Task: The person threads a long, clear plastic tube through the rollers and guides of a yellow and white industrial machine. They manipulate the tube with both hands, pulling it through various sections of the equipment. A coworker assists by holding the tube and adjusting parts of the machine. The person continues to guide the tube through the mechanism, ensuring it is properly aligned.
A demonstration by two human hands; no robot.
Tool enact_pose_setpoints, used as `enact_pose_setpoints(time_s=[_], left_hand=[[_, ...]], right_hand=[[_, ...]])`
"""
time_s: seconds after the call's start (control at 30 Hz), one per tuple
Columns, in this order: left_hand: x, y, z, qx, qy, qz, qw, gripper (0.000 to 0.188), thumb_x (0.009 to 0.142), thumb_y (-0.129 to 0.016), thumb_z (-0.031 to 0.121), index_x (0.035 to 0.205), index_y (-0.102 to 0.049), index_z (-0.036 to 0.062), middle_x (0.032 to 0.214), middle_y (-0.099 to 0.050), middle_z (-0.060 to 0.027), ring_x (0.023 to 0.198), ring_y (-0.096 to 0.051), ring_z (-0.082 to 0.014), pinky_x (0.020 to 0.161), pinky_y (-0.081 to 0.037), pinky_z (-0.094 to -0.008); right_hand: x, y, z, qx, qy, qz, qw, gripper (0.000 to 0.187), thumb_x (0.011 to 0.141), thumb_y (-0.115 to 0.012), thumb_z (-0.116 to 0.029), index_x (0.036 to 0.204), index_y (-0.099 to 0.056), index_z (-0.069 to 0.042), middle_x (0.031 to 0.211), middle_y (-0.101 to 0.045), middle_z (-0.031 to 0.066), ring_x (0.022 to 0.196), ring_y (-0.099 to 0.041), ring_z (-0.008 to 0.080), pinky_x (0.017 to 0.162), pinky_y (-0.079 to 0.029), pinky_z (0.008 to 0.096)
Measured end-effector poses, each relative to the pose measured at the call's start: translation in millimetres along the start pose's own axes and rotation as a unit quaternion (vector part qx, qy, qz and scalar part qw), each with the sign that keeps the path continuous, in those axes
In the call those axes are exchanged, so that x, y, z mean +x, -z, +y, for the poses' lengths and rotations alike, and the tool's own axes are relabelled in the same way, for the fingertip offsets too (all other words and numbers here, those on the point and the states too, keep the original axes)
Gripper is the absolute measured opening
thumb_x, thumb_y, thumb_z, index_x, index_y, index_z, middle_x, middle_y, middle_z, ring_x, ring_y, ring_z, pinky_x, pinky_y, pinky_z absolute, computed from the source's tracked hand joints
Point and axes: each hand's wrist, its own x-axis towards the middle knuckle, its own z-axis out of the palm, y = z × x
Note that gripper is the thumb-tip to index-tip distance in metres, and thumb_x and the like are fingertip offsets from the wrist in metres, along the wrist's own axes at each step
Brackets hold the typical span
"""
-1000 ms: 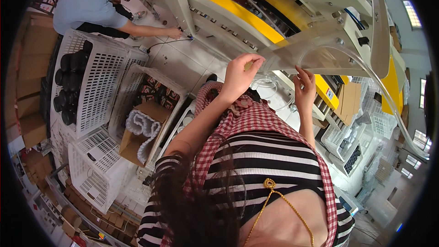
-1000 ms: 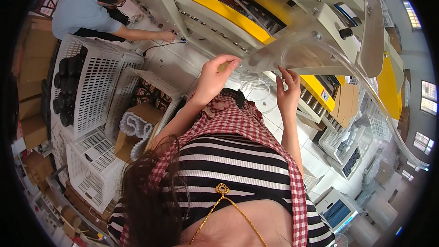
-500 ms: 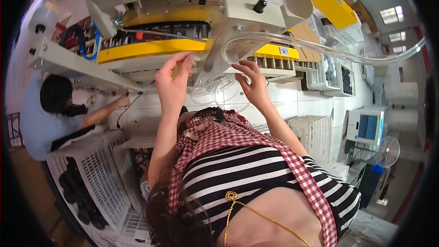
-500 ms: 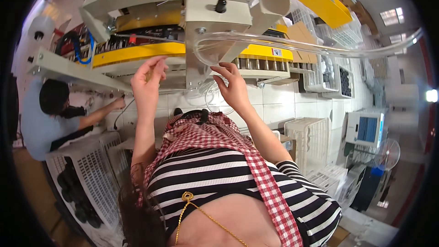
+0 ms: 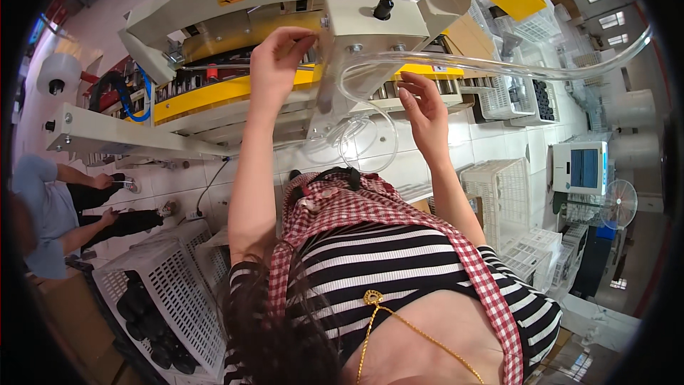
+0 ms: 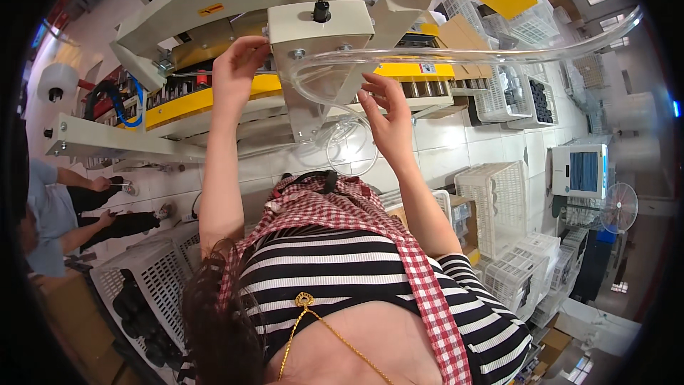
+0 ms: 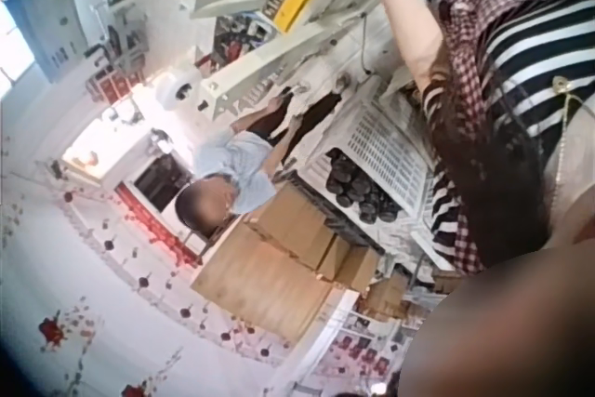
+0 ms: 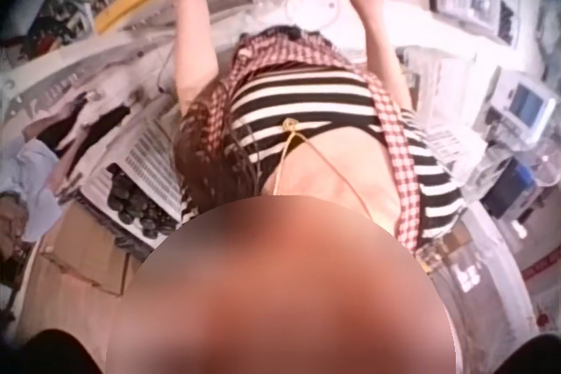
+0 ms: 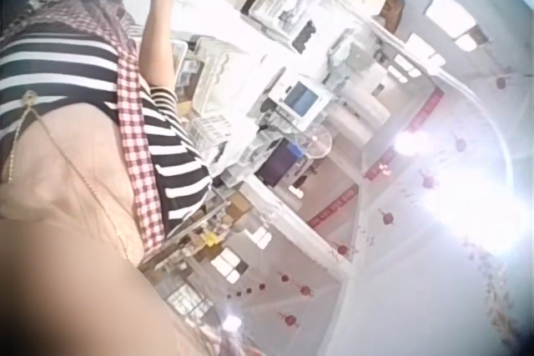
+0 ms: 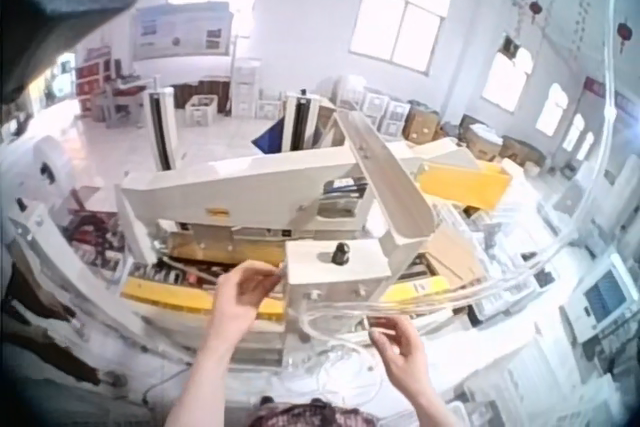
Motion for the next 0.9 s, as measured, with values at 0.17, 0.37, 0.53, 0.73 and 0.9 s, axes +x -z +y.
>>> enact_pose_setpoints(time_s=[0.17, 0.37, 0.53, 0.73, 0.9], left_hand=[[-8.4, -2.8, 2.5, 0.024, -0.008, 0.051, 0.998, 0.012, 0.080, -0.063, 0.000, 0.091, -0.065, -0.0004, 0.085, -0.067, -0.0040, 0.078, -0.060, -0.0087, 0.075, -0.045, -0.0215], [-7.0, -1.9, 4.1, 0.071, -0.034, 0.064, 0.995, 0.012, 0.079, -0.064, 0.000, 0.092, -0.064, -0.0008, 0.084, -0.066, -0.0037, 0.077, -0.058, -0.0071, 0.074, -0.045, -0.0210], [-8.5, -1.7, 6.2, 0.087, -0.010, 0.074, 0.993, 0.012, 0.081, -0.064, 0.003, 0.093, -0.064, -0.0003, 0.085, -0.066, -0.0042, 0.079, -0.058, -0.0075, 0.075, -0.044, -0.0214], [-11.3, -0.3, 4.9, 0.115, 0.015, 0.087, 0.989, 0.014, 0.082, -0.063, 0.005, 0.095, -0.064, 0.0003, 0.085, -0.067, -0.0045, 0.079, -0.057, -0.0077, 0.075, -0.044, -0.0221], [-12.7, -1.1, 5.2, 0.136, 0.015, 0.094, 0.986, 0.015, 0.082, -0.062, 0.006, 0.096, -0.063, 0.0008, 0.085, -0.067, -0.0047, 0.078, -0.056, -0.0075, 0.075, -0.044, -0.0226]], right_hand=[[5.0, 1.5, -2.0, 0.040, -0.006, -0.028, 0.999, 0.034, 0.089, -0.056, -0.012, 0.120, -0.048, -0.001, 0.118, -0.054, 0.0098, 0.106, -0.055, 0.0182, 0.086, -0.045, 0.0278], [18.3, 10.8, 0.8, 0.108, -0.040, -0.036, 0.993, 0.037, 0.091, -0.055, -0.014, 0.124, -0.045, 0.000, 0.120, -0.055, 0.0103, 0.109, -0.053, 0.0177, 0.089, -0.042, 0.0262], [20.3, 13.9, -5.9, 0.136, -0.026, -0.072, 0.988, 0.038, 0.091, -0.053, -0.015, 0.126, -0.045, -0.003, 0.122, -0.054, 0.0092, 0.113, -0.050, 0.0164, 0.093, -0.039, 0.0280], [25.5, 18.6, -13.4, 0.143, -0.042, -0.116, 0.982, 0.042, 0.088, -0.058, -0.012, 0.127, -0.045, -0.004, 0.127, -0.050, 0.0098, 0.116, -0.049, 0.0194, 0.094, -0.041, 0.0310], [27.8, 15.9, -1.7, 0.171, -0.026, -0.108, 0.979, 0.037, 0.083, -0.064, -0.011, 0.117, -0.051, -0.003, 0.116, -0.055, 0.0073, 0.111, -0.052, 0.0180, 0.093, -0.042, 0.0312]])
